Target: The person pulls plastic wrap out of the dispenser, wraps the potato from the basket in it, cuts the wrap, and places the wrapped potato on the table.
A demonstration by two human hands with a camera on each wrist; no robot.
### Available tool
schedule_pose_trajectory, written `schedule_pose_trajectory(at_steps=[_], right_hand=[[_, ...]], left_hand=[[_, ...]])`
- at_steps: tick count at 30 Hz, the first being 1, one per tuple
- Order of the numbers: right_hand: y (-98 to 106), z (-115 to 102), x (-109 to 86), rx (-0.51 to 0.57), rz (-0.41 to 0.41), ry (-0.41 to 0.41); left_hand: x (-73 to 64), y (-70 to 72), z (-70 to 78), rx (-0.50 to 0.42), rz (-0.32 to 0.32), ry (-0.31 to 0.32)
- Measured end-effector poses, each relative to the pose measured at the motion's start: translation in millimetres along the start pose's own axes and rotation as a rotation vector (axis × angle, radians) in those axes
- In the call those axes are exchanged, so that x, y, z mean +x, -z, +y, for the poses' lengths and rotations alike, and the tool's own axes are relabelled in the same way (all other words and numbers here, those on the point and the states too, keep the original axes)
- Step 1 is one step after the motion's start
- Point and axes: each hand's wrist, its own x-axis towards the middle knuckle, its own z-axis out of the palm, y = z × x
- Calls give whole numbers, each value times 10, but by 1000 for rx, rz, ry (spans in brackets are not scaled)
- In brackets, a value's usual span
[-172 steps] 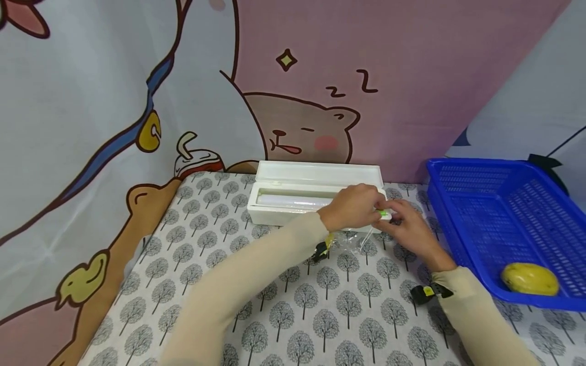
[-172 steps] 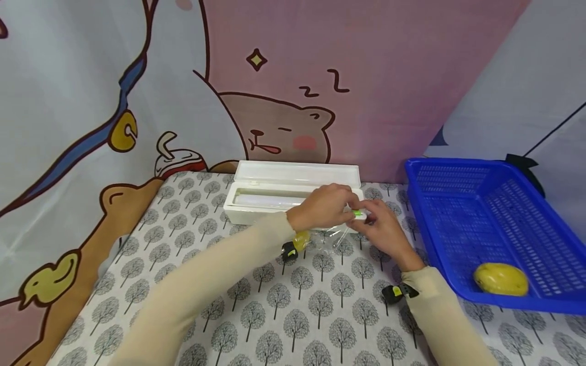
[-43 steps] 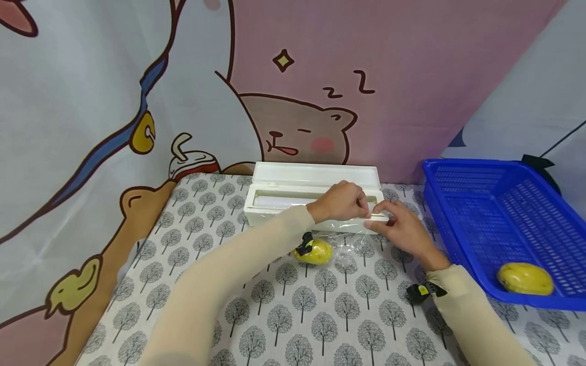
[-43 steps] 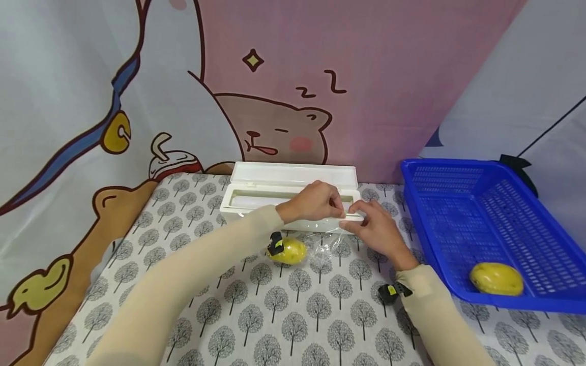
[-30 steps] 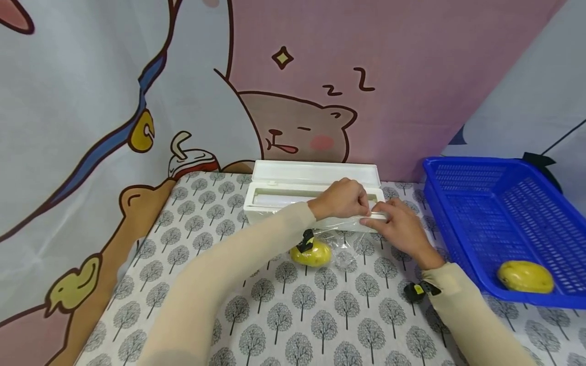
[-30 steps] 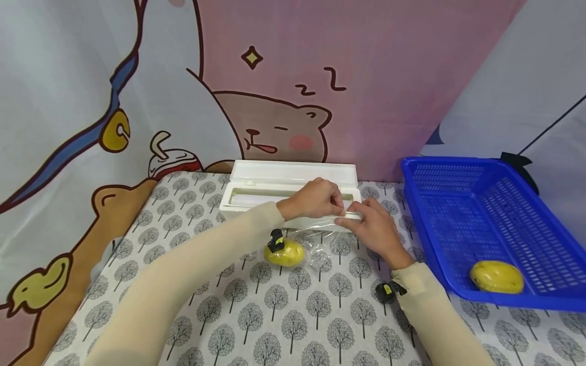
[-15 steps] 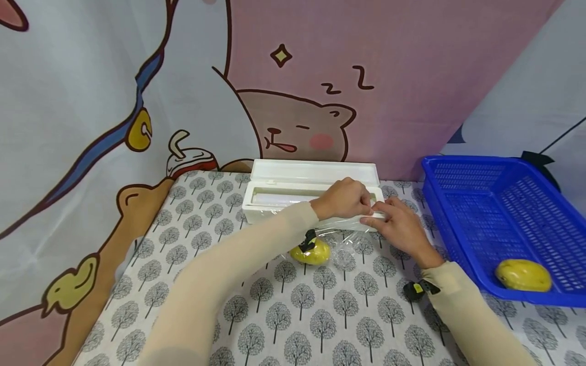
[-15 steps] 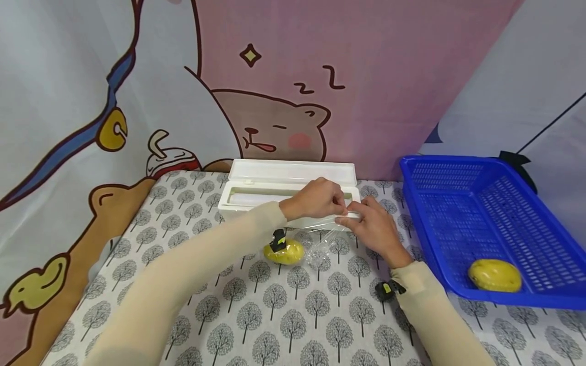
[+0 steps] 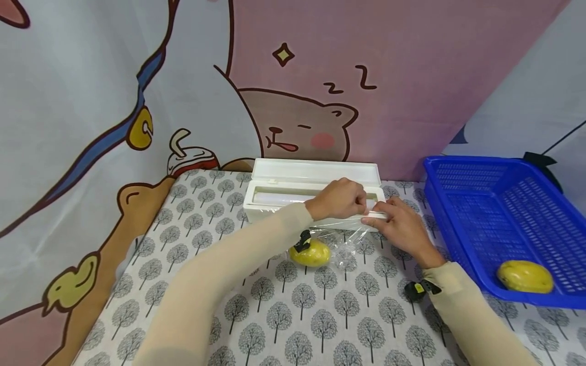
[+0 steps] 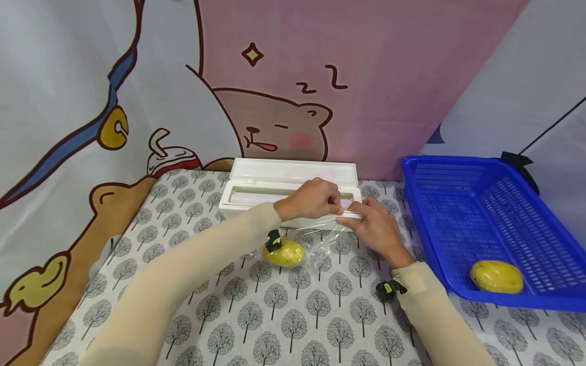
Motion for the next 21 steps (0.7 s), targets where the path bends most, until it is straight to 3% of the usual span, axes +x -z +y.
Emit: schedule_pose_trajectory(at_steps=[21], right_hand=[[-6, 26, 14, -10, -5, 11]], left_hand=[[-80, 35, -74, -7, -15, -16]])
